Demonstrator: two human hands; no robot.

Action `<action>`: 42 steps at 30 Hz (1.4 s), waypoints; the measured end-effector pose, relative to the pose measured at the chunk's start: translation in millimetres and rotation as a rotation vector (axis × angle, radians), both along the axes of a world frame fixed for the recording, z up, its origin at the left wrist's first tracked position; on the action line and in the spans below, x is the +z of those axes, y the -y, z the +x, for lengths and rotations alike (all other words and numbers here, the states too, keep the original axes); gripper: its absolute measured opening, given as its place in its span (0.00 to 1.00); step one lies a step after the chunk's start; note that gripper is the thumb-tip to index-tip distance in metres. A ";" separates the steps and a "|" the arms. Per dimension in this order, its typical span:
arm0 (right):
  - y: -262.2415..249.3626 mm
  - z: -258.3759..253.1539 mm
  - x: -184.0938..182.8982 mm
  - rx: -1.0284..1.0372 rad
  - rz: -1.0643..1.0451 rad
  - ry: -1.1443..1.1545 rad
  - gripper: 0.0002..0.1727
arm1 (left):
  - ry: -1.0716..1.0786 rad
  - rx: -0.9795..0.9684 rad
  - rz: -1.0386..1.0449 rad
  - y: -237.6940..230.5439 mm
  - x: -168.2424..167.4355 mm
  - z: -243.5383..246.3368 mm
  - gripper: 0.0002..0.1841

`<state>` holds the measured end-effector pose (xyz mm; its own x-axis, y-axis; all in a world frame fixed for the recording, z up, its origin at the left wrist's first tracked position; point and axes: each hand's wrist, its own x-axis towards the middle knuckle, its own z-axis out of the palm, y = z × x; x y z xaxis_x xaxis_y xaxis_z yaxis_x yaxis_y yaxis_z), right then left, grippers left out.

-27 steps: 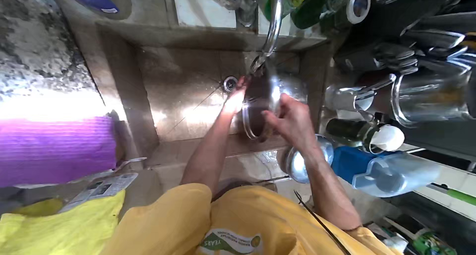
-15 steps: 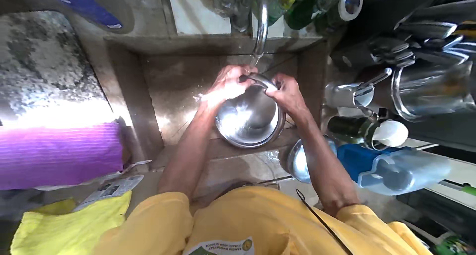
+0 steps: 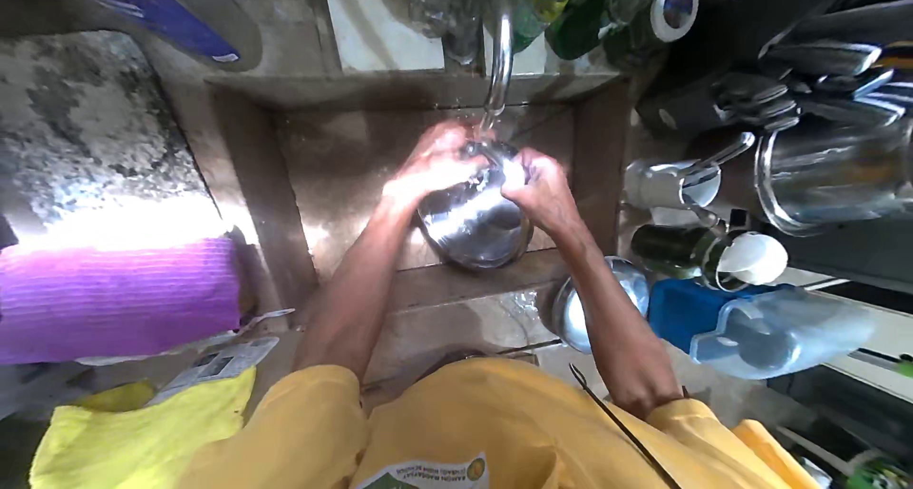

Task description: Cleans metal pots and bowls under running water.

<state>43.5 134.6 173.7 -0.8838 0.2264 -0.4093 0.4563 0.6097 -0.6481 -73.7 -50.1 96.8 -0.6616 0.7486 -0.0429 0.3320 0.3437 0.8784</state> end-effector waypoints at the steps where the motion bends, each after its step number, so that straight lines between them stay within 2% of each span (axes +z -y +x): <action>1: -2.5 11.6 11.4 -0.001 -0.054 0.024 0.12 | 0.055 0.079 0.039 9.3 -12.9 -3.3 0.19; 3: -3.9 34.0 25.3 -0.016 -0.099 0.042 0.10 | 0.186 0.235 0.048 25.2 -37.2 -3.7 0.20; 4: -4.4 33.2 22.7 -0.035 -0.064 0.047 0.11 | 0.217 0.282 0.062 23.0 -37.6 -0.4 0.20; 6: -7.3 16.4 8.5 -0.059 0.037 0.011 0.15 | 0.172 0.230 0.050 6.3 -14.9 7.9 0.18; 9: -3.3 -2.9 -0.3 -0.028 0.062 -0.018 0.14 | -0.048 -0.010 -0.012 -8.8 13.7 6.8 0.18; 10: -3.1 -0.1 4.4 -0.028 0.035 -0.002 0.13 | -0.022 0.006 -0.009 -5.4 9.6 1.5 0.19; 12: -4.9 20.7 18.7 -0.011 -0.023 0.030 0.11 | 0.079 0.137 0.029 11.0 -19.2 -3.9 0.17; 14: -3.3 33.8 21.8 0.018 0.008 0.037 0.13 | 0.169 0.229 0.025 18.6 -35.6 0.0 0.18; 16: -1.8 16.9 12.9 0.011 0.125 0.064 0.16 | 0.144 0.209 0.016 6.8 -18.7 8.2 0.17; 18: 0.9 0.1 5.6 0.023 0.158 0.052 0.14 | 0.040 0.088 -0.029 -4.5 4.0 10.1 0.18; 19: 2.9 -0.8 7.4 0.031 0.142 0.035 0.13 | -0.007 0.059 -0.019 -4.4 5.2 6.1 0.18; 22: 2.3 26.4 26.1 0.053 0.030 -0.009 0.10 | 0.088 0.196 0.018 19.9 -25.0 -6.3 0.19; 24: 1.4 27.2 21.5 0.037 0.065 -0.005 0.13 | 0.169 0.289 0.034 24.2 -29.8 -1.7 0.19; 26: 4.8 14.2 11.5 0.003 0.137 0.000 0.13 | 0.141 0.234 0.010 14.4 -8.7 12.0 0.17; 28: 9.6 -3.0 10.9 0.002 0.152 0.007 0.12 | 0.014 0.093 -0.046 2.3 12.5 9.9 0.19; 30: 9.3 9.6 19.6 0.032 0.077 -0.013 0.10 | -0.018 0.082 -0.019 5.4 3.4 5.9 0.19; 32: 1.5 27.4 23.2 0.045 0.016 -0.002 0.11 | 0.110 0.209 0.004 20.0 -20.7 2.9 0.17; 34: -0.2 27.9 20.6 0.008 0.058 0.019 0.13 | 0.236 0.314 0.034 20.2 -24.9 8.3 0.17; 36: 1.5 16.5 15.7 -0.029 0.109 0.037 0.13 | 0.191 0.239 -0.007 6.0 -8.8 15.7 0.18; 39: 3.8 4.1 10.6 0.002 0.102 0.039 0.11 | -0.047 0.017 -0.105 -6.8 13.1 14.1 0.20; 41: -0.7 16.6 13.7 0.047 0.058 0.059 0.09 | 0.072 0.080 -0.063 7.5 1.5 6.8 0.18; 42: -4.6 24.5 16.1 0.067 0.043 0.069 0.09 | 0.123 0.151 -0.030 17.7 -14.5 4.0 0.17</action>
